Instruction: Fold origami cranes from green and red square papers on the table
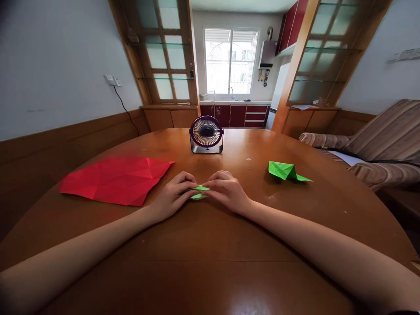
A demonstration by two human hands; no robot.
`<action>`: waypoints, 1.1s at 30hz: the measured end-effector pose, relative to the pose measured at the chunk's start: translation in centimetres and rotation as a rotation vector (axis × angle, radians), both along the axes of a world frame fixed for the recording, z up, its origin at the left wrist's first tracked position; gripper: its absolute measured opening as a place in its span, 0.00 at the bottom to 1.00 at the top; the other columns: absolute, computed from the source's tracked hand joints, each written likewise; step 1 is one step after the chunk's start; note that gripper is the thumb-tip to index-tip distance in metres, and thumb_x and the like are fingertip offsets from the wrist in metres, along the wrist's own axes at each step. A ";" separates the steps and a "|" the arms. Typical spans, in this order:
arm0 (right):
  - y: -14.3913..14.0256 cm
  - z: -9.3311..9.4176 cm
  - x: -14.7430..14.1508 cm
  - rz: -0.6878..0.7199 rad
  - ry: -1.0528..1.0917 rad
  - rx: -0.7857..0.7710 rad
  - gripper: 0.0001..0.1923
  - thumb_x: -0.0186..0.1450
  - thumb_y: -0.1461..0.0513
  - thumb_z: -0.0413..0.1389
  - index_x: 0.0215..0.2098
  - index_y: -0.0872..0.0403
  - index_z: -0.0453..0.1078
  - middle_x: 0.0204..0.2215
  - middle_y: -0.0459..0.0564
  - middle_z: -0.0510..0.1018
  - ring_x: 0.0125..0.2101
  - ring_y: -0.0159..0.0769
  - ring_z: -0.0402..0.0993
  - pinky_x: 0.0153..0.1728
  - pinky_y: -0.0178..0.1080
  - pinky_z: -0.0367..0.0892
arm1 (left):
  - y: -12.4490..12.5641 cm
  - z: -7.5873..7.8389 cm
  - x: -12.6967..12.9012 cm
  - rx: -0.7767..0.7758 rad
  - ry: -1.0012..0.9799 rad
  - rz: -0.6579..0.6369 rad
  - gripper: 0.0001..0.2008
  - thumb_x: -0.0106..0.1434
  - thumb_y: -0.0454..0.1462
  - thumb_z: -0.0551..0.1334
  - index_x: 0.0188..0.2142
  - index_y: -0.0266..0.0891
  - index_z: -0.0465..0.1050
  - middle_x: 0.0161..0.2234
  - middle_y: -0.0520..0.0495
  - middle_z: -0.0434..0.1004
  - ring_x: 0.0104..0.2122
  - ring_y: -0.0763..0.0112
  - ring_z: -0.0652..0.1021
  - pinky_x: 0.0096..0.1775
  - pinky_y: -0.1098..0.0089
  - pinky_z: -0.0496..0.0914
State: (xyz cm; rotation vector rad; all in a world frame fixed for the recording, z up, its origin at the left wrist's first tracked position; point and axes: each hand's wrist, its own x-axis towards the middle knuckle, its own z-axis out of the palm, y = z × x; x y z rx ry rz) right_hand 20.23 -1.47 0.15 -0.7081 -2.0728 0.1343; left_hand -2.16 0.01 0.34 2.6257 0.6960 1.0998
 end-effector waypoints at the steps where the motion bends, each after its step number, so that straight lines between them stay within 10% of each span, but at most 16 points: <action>1: 0.0 0.0 0.0 0.002 0.001 0.006 0.08 0.66 0.57 0.58 0.40 0.50 0.77 0.33 0.49 0.76 0.35 0.35 0.71 0.39 0.40 0.68 | 0.0 0.0 0.0 0.002 -0.002 -0.001 0.09 0.69 0.34 0.54 0.41 0.38 0.73 0.41 0.45 0.67 0.42 0.68 0.72 0.46 0.66 0.68; 33: -0.2 0.1 -0.5 0.016 -0.005 0.021 0.06 0.63 0.61 0.59 0.29 0.54 0.69 0.26 0.46 0.73 0.30 0.33 0.67 0.38 0.39 0.61 | -0.3 0.2 0.7 -0.129 -0.092 -0.044 0.08 0.66 0.38 0.60 0.39 0.42 0.79 0.38 0.46 0.66 0.39 0.68 0.70 0.42 0.65 0.69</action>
